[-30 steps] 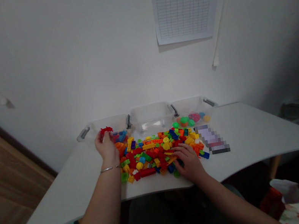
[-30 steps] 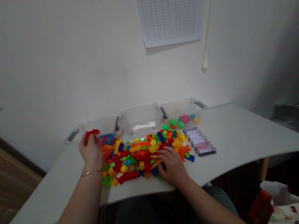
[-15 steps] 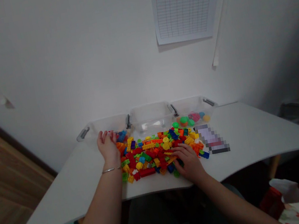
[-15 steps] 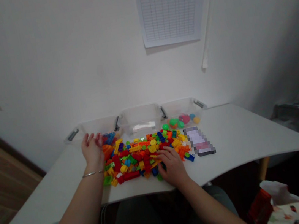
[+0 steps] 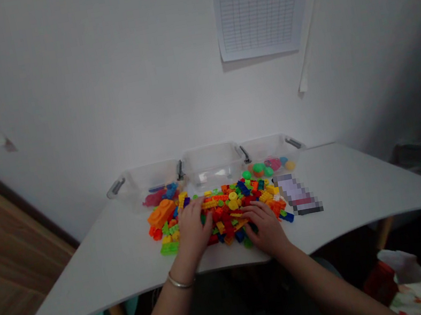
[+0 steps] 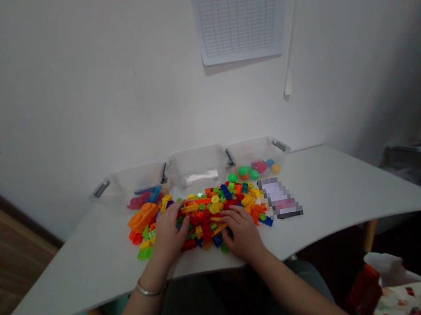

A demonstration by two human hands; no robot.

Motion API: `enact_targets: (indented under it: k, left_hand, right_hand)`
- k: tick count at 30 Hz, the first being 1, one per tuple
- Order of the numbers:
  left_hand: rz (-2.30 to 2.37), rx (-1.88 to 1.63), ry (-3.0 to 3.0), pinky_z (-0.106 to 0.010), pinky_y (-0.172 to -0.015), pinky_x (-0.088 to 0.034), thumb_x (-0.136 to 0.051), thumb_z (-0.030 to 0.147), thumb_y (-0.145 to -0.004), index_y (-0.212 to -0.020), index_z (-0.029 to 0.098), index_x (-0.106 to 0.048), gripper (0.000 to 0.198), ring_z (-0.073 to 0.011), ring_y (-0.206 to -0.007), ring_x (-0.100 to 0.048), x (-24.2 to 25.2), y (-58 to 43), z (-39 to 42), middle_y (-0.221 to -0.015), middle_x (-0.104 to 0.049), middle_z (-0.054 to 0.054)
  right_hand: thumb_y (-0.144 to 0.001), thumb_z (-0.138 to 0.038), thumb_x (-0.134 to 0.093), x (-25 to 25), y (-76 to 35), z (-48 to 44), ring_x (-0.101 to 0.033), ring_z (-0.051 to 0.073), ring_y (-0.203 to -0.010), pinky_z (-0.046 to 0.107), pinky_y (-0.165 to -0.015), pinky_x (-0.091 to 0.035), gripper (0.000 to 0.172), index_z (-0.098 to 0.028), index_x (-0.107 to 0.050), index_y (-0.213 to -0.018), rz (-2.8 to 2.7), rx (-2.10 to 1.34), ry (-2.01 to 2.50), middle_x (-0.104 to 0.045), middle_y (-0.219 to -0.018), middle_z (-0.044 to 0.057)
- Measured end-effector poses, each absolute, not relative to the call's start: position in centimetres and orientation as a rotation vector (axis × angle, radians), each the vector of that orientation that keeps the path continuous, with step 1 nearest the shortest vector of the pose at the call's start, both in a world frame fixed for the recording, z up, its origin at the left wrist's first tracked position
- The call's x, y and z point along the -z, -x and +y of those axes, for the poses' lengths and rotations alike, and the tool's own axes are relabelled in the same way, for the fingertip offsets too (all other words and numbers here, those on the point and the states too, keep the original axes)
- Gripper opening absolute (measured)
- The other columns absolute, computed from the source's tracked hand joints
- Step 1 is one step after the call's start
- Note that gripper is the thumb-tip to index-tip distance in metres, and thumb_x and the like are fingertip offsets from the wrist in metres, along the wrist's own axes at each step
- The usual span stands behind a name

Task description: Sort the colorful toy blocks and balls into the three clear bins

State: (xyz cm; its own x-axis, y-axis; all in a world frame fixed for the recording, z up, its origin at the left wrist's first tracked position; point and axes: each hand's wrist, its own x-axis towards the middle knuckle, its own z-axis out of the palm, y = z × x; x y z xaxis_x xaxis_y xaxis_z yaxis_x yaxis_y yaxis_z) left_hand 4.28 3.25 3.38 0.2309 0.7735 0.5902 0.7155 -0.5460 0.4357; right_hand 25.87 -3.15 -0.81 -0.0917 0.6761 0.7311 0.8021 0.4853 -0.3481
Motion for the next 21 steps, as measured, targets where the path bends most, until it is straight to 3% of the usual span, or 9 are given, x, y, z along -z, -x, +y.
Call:
enact_targets:
  k: [3, 8, 13, 21]
  left_hand:
    - [1.621, -0.989, -2.613, -0.064, -0.111, -0.026, -0.053, 0.033, -0.087, -0.130, 0.022, -0.057, 0.044, -0.0319, -0.124, -0.051, -2.0, -5.2, 1.8, -0.131, -0.060, -0.012]
    - [1.727, -0.862, -2.761, -0.065, -0.111, -0.024, -0.050, 0.036, -0.090, -0.130, 0.022, -0.058, 0.044, -0.0340, -0.127, -0.049, -1.6, -5.7, 1.4, -0.134, -0.059, -0.013]
    - [1.712, -0.924, -2.855, -0.068, -0.109, -0.023, -0.052, 0.038, -0.090, -0.132, 0.025, -0.057, 0.044, -0.0356, -0.129, -0.046, -1.6, -5.6, 0.6, -0.136, -0.057, -0.014]
    - [1.645, -1.038, -2.889, -0.064, -0.112, -0.023, -0.058, 0.040, -0.087, -0.130, 0.024, -0.059, 0.046, -0.0357, -0.135, -0.040, 0.4, -6.0, -1.3, -0.140, -0.053, -0.014]
  right_hand:
    - [-0.081, -0.014, -0.054, 0.8, -25.9, -3.1, -0.051, 0.027, -0.117, 0.047, -0.104, -0.042, 0.022, -0.020, -0.067, -0.099, -1.810, 0.191, 1.262, -0.068, -0.111, 0.007]
    - [-0.082, -0.015, -0.054, 0.9, -25.7, -3.0, -0.051, 0.026, -0.117, 0.045, -0.104, -0.041, 0.023, -0.020, -0.067, -0.101, -1.782, 0.239, 1.309, -0.067, -0.114, 0.008]
    - [-0.083, -0.019, -0.055, 0.8, -25.8, -2.7, -0.051, 0.027, -0.116, 0.047, -0.103, -0.040, 0.026, -0.020, -0.064, -0.108, -1.741, 0.261, 1.384, -0.064, -0.119, 0.009]
    - [-0.083, -0.024, -0.057, -0.4, -27.7, 0.0, -0.052, 0.029, -0.111, 0.048, -0.097, -0.042, 0.029, -0.019, -0.063, -0.111, -1.623, 0.329, 1.526, -0.063, -0.115, 0.013]
